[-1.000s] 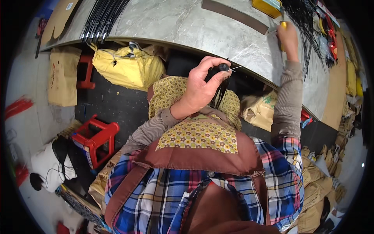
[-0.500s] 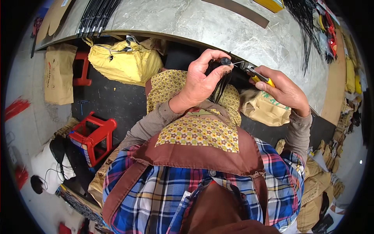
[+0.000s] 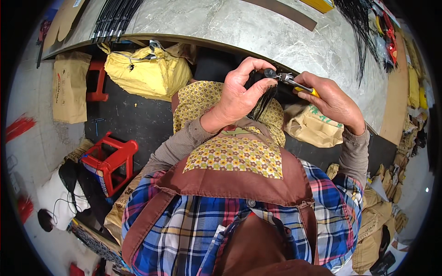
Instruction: The recorder is bundling and cutting black cable ties at a manufacturing workstation.
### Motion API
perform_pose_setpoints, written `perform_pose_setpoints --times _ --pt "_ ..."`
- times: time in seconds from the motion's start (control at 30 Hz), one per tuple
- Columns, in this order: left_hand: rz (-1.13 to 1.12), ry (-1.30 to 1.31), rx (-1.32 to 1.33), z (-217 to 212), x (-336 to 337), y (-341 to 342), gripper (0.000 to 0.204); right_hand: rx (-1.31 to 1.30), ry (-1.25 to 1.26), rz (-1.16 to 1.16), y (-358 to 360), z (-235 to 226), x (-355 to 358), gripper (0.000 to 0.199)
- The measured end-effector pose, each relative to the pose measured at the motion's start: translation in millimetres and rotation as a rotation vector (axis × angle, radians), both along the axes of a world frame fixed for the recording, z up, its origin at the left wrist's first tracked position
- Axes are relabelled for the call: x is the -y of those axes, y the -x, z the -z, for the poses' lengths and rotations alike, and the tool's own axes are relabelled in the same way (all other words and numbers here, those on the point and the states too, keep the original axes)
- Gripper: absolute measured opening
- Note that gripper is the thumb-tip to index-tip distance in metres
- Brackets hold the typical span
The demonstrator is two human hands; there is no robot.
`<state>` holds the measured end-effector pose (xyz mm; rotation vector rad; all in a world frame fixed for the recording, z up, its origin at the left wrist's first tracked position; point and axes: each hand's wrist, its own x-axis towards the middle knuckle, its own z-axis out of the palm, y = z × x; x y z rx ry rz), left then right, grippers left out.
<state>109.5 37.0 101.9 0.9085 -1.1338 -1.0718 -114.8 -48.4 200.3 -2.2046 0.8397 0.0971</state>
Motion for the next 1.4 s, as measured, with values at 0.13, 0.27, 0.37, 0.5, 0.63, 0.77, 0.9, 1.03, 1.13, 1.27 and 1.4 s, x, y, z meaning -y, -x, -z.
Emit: perform_pose_setpoints --times 0.13,0.27,0.37,0.5,0.63,0.77,0.9,1.03,1.13,1.27,1.4 --pt "0.026 -0.053 -0.069 1 0 1 0.023 -0.069 0.040 0.038 0 0 1 0.027" --pt "0.053 -0.065 -0.019 0 0 -2 0.022 -0.285 0.545 -0.043 -10 -7 -7 0.027" --pt "0.040 -0.065 -0.030 3 2 -1 0.022 -0.307 0.914 -0.142 -10 -2 -10 0.029" --pt "0.006 -0.059 -0.035 7 3 -2 0.022 -0.251 1.356 -0.300 -14 -4 -10 0.032" --pt "-0.029 -0.046 -0.017 9 4 -4 0.022 -0.041 1.555 -0.442 -26 -20 -10 0.037" --pt "0.037 -0.058 -0.069 6 4 -9 0.022 -0.275 1.433 -0.474 -31 -33 -19 0.035" --pt "0.083 -0.079 -0.114 2 2 -9 0.021 -0.337 0.662 -0.251 -26 -34 -14 0.035" --pt "0.132 -0.003 -0.076 9 2 -9 0.020 -0.316 0.195 -0.077 -21 -23 -13 0.038" --pt "0.157 0.080 -0.019 13 1 -8 0.020 -0.253 -0.119 0.057 -17 -2 -14 0.043" --pt "0.119 0.032 -0.068 11 1 -8 0.021 -0.149 -0.536 0.227 -14 17 -15 0.049" --pt "0.103 -0.083 -0.139 4 2 -13 0.024 0.080 0.617 -0.079 -22 0 -12 0.049"
